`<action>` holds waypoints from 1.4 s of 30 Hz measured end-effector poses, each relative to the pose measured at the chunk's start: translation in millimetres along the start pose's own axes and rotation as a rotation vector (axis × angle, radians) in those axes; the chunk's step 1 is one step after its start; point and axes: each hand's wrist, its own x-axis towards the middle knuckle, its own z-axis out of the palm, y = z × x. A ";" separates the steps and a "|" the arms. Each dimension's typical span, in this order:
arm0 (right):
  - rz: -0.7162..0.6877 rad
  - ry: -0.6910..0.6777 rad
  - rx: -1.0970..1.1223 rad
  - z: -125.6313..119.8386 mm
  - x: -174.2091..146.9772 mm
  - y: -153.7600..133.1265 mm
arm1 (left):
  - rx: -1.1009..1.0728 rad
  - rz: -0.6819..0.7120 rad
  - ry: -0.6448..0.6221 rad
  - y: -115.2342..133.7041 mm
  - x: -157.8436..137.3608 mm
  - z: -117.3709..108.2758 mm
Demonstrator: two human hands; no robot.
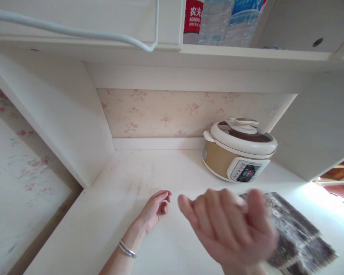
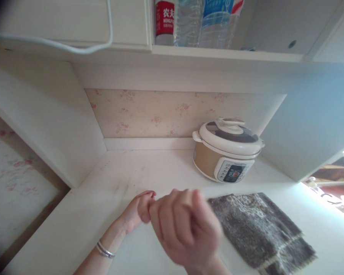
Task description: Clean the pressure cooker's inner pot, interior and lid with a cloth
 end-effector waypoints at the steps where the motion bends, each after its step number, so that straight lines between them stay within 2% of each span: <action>1: 0.022 0.019 0.028 -6.0 13.4 19.2 | 0.002 0.003 -0.010 0.1 0.4 0.2; 4: 0.203 0.137 -0.025 -34.1 38.6 87.2 | 0.021 0.000 -0.053 0.6 1.5 1.1; 6: 0.326 0.228 -0.254 -55.5 42.1 125.9 | 0.038 -0.001 -0.064 0.3 1.9 2.0; 9: 0.406 0.222 -0.482 -74.9 38.8 153.9 | 0.068 0.015 -0.045 -1.8 2.1 3.4; 17: 0.432 0.180 -0.482 -64.2 38.5 148.0 | 0.077 0.029 0.008 -3.6 2.8 6.2; 31: 0.420 0.138 -0.561 -73.9 35.0 163.4 | 0.071 0.010 0.070 -5.3 5.0 5.2; 42: 0.403 0.127 -0.572 -76.5 32.4 167.6 | 0.070 0.018 0.060 -8.6 8.0 1.9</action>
